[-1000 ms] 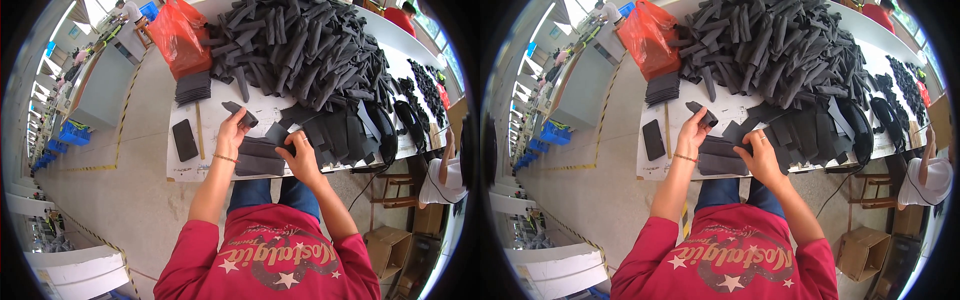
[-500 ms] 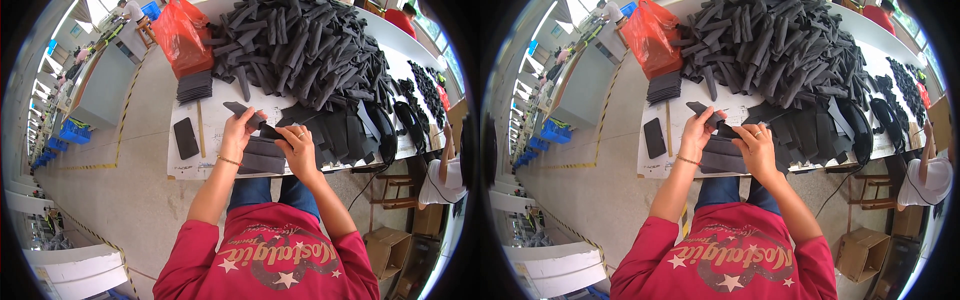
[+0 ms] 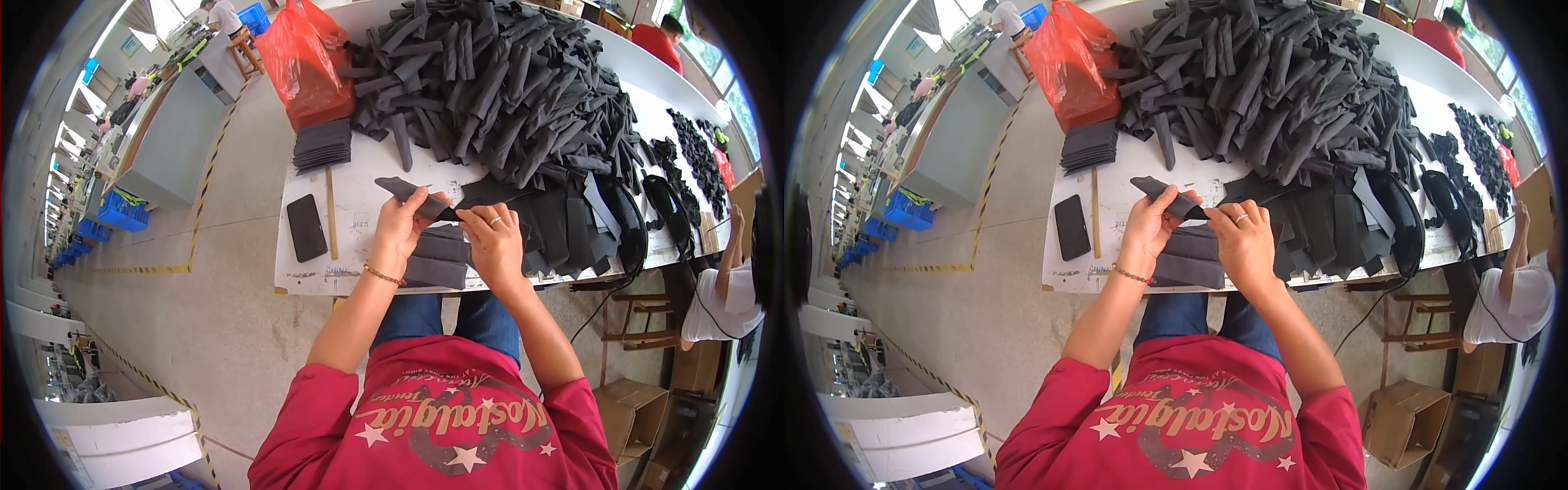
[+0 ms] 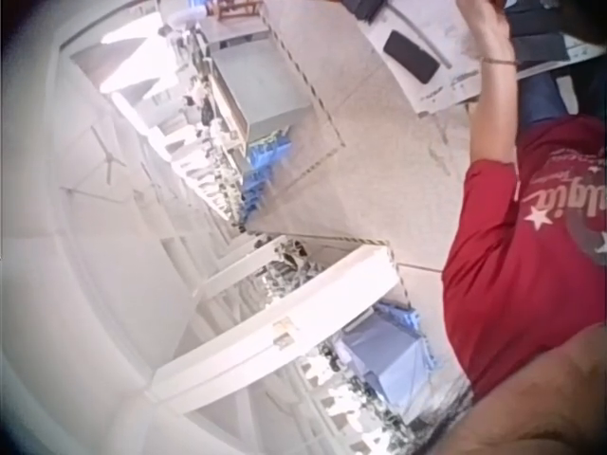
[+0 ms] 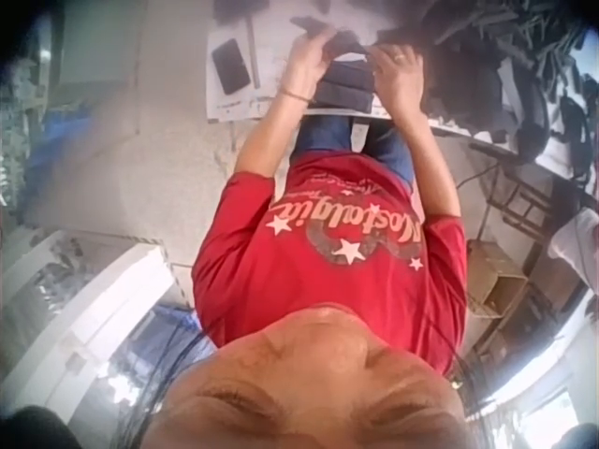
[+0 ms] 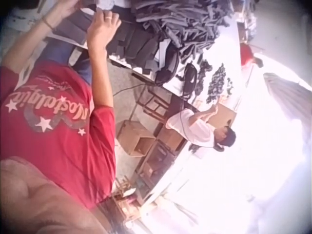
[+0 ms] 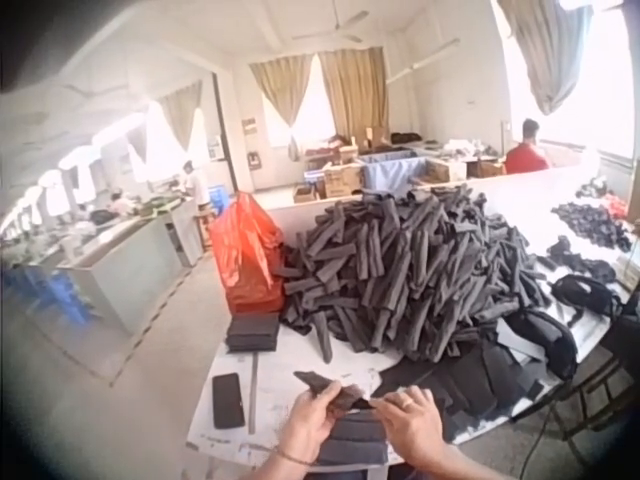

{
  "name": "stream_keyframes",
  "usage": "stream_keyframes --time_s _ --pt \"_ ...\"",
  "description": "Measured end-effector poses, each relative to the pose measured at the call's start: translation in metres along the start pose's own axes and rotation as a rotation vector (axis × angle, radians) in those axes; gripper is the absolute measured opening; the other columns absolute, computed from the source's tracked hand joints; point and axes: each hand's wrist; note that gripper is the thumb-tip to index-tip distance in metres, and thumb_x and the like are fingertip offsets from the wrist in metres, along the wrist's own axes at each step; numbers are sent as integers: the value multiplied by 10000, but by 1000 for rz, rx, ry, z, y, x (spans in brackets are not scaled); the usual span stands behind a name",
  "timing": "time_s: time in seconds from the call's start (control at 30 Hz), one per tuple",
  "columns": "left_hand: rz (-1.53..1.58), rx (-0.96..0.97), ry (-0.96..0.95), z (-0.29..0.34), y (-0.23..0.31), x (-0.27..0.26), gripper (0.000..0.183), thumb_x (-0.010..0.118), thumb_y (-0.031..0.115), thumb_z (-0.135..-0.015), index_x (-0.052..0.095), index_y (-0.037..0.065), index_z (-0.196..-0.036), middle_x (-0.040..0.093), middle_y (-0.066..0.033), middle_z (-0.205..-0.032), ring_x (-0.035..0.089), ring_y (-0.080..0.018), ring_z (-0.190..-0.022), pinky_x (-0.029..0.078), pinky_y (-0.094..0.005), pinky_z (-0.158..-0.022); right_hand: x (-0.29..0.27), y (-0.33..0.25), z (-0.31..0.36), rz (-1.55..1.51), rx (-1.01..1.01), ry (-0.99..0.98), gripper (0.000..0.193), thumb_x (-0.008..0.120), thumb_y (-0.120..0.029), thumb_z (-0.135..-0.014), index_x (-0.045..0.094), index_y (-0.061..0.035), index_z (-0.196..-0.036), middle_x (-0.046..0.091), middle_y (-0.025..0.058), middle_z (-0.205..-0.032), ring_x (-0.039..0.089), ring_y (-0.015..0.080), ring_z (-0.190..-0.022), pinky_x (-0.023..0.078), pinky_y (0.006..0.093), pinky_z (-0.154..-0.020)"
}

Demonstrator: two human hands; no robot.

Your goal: Processing and stacking black foam or fabric strips at a workbench.

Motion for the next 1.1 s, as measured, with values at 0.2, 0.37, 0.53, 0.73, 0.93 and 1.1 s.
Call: stream_keyframes --time_s 0.2,0.37,0.53,0.73,0.93,1.1 --pt "23 39 -5 6 7 6 238 619 198 -938 563 -12 -1035 682 -205 -1000 688 -279 -918 580 -382 -798 0 4 -1 105 -143 50 295 672 -51 -697 683 -73 -992 622 6 -924 561 202 -833 431 351 -760" --pt "28 0 -88 13 21 10 235 612 203 -945 541 -7 -1023 671 -211 -1018 685 -281 -930 581 -396 -814 -8 5 -5 119 -234 39 340 667 -48 -682 678 -59 -1022 624 17 -949 569 211 -851 435 355 -777" --pt "-32 172 -37 32 9 32 162 605 74 -926 533 -18 -1039 662 -185 -1049 672 -267 -978 578 -376 -832 -2 -7 -10 137 -197 82 388 696 -44 -709 649 -34 -1094 616 47 -990 576 232 -867 433 367 -778" --pt "11 359 -39 42 4 41 295 622 7 -898 483 -12 -1158 667 -170 -1039 641 -243 -1026 527 -343 -909 11 -20 2 -118 -62 51 556 741 -75 -726 518 -18 -1232 597 127 -1053 555 324 -939 421 419 -798" --pt "181 364 -225 30 -5 28 213 558 190 -978 552 22 -1108 695 -160 -951 611 -298 -1114 448 -407 -997 9 -25 16 -71 67 -69 441 733 -22 -731 506 -22 -1108 572 153 -1026 547 363 -923 438 439 -796" --pt "309 243 -217 44 -29 39 196 571 194 -971 564 23 -1067 692 -195 -1010 611 -310 -1118 475 -400 -973 12 -25 9 -259 -84 -94 379 703 -2 -742 497 -8 -1059 550 178 -1016 546 381 -894 458 451 -765"
Point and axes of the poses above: each hand's wrist, its own z-axis away from the middle knuckle, its own x-axis out of the palm, y = z × x
